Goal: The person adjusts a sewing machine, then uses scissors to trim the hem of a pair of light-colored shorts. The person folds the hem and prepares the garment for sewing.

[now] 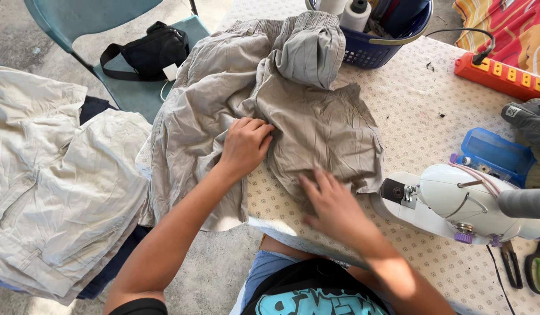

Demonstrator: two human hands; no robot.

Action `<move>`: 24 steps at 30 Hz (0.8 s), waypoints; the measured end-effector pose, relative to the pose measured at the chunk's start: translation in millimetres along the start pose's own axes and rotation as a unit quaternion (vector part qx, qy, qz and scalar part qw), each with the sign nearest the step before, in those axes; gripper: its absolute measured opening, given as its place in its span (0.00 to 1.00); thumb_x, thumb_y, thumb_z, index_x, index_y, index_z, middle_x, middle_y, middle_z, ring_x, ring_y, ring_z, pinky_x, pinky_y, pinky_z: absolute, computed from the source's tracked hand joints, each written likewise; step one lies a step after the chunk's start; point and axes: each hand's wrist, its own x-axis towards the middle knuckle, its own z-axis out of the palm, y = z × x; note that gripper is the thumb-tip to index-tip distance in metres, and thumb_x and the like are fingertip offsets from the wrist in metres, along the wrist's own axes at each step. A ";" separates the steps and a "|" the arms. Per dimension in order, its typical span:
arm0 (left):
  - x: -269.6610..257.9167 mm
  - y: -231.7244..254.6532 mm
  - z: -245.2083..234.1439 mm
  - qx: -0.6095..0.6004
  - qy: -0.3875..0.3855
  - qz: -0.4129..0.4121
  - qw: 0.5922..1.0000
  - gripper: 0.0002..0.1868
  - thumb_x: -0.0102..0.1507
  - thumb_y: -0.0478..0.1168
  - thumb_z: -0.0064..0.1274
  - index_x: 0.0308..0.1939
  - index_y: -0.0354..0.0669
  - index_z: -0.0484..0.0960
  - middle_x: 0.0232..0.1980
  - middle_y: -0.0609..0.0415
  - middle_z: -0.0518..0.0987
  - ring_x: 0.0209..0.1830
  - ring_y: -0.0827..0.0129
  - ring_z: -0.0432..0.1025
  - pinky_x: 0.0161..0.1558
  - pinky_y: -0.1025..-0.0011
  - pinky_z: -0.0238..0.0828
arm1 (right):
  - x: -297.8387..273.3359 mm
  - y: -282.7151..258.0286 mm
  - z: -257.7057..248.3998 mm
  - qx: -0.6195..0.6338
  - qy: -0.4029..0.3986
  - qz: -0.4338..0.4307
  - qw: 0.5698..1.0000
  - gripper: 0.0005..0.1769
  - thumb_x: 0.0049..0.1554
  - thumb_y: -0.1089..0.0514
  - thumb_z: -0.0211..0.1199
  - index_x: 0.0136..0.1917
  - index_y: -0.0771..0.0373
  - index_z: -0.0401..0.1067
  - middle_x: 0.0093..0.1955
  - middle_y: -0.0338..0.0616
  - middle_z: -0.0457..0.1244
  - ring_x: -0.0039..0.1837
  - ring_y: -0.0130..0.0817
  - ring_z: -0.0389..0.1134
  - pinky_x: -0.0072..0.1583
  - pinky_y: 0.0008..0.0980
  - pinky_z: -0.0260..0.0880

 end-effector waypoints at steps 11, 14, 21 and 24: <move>157.7 31.7 65.1 0.055 0.053 -0.099 0.992 0.54 0.54 0.67 0.63 0.72 0.38 0.58 0.55 0.38 0.73 0.49 0.46 0.75 0.41 0.56 0.76 | -32.3 41.0 38.9 0.059 0.180 -0.127 0.974 0.08 0.52 0.63 0.63 0.47 0.64 0.73 0.47 0.48 0.66 0.50 0.44 0.67 0.54 0.43 0.68; 195.7 28.3 87.3 0.113 -0.089 -0.167 0.975 0.60 0.51 0.65 0.61 0.76 0.38 0.51 0.49 0.41 0.76 0.44 0.51 0.76 0.39 0.57 0.79 | -54.9 18.6 20.1 0.242 0.060 -0.218 0.944 0.11 0.43 0.68 0.61 0.43 0.68 0.71 0.41 0.52 0.62 0.47 0.47 0.65 0.51 0.45 0.67; 179.5 -42.8 117.0 -0.074 0.040 -0.193 0.978 0.19 0.69 0.50 0.46 0.60 0.45 0.74 0.32 0.50 0.82 0.29 0.60 0.79 0.32 0.62 0.77 | -43.9 2.7 -6.2 0.353 -0.115 -0.158 0.915 0.13 0.45 0.68 0.59 0.46 0.69 0.72 0.42 0.49 0.64 0.46 0.45 0.68 0.50 0.45 0.67; 174.4 -92.0 97.0 -0.242 0.164 -0.338 0.895 0.18 0.71 0.48 0.38 0.54 0.42 0.77 0.36 0.47 0.84 0.32 0.57 0.80 0.35 0.58 0.77 | -44.5 -1.6 -9.5 0.320 -0.084 -0.191 0.924 0.14 0.45 0.68 0.60 0.47 0.68 0.73 0.43 0.49 0.64 0.48 0.45 0.67 0.52 0.45 0.66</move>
